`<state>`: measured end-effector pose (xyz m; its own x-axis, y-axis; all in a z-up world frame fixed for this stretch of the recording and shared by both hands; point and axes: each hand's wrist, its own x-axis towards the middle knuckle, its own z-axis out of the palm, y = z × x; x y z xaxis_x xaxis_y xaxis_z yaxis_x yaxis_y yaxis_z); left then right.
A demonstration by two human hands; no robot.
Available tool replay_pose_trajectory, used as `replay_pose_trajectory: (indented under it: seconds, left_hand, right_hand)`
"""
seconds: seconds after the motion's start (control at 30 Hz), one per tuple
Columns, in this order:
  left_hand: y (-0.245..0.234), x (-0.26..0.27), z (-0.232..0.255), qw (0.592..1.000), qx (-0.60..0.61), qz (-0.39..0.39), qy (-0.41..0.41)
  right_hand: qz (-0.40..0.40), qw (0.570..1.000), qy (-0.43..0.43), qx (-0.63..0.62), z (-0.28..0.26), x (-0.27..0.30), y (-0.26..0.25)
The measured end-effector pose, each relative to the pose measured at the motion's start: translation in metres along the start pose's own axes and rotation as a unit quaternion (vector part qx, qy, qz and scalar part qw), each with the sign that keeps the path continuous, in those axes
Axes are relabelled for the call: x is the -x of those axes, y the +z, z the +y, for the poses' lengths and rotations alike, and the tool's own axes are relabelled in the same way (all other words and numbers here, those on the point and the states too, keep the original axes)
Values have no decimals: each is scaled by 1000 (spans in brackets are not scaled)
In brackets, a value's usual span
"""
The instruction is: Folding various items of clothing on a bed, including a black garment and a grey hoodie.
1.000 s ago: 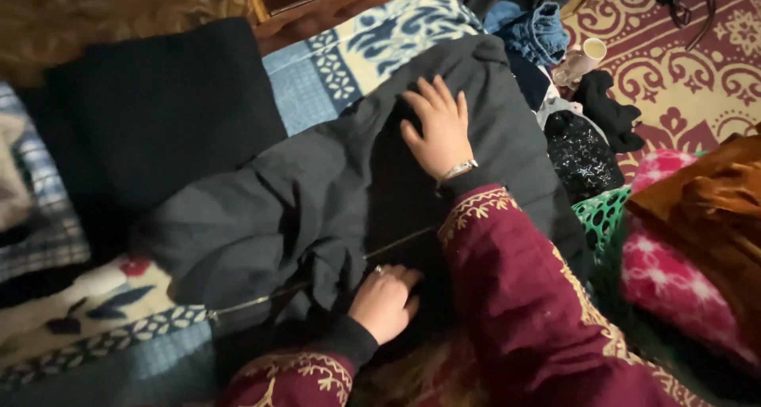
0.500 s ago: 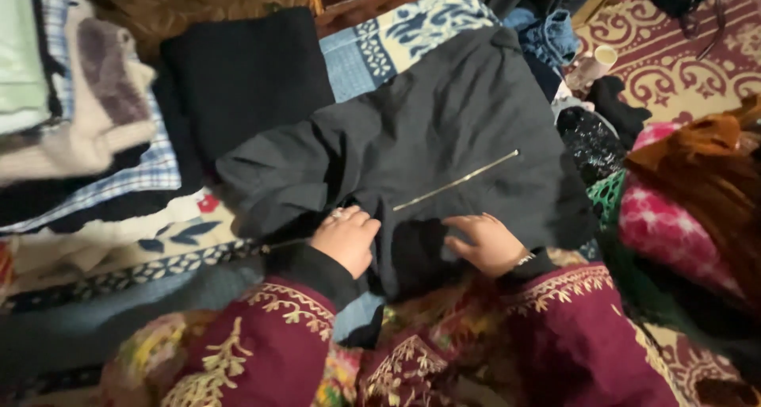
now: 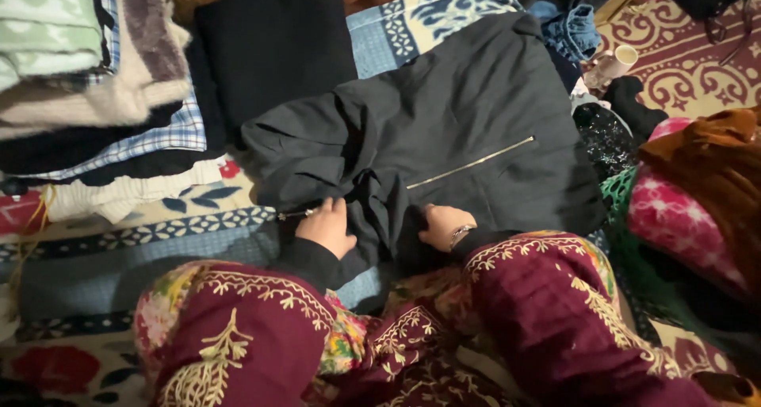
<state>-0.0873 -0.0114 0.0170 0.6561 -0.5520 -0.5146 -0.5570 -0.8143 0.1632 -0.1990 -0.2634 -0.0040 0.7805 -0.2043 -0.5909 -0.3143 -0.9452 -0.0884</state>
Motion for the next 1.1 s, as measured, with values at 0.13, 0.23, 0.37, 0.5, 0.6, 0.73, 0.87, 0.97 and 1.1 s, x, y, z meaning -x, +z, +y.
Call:
replay_pose_trajectory:
  seconds: [0.13,0.23,0.37,0.5,0.6,0.73,0.87,0.97,1.1]
  left_hand:
    - [-25,6,5,994,92,-40,-45]
    - [-21,9,4,990,102,-82,-52]
    - [-36,22,7,994,61,-90,-34]
    - [-43,26,6,996,65,-55,2]
    - [-49,21,5,989,118,-53,-66]
    - [-61,25,4,976,188,-9,-105]
    - [-53,13,-6,954,252,105,-122]
    - [-54,12,-8,936,280,162,-142]
    - [-46,16,-10,935,279,170,-140]
  right_hand:
    - [-31,999,0,-8,5,7,-12]
    - [-35,995,-67,-68,5,13,-22]
    - [-50,807,-219,-546,19,7,-37]
    - [99,624,-154,-760,4,48,-86]
    - [71,575,-259,-773,29,50,-94]
    - [68,914,-139,-375,59,47,-77]
    - [-14,998,-7,-64,85,52,-37]
    - [-7,998,-3,63,72,69,-64]
    - [21,972,48,228,120,28,-10]
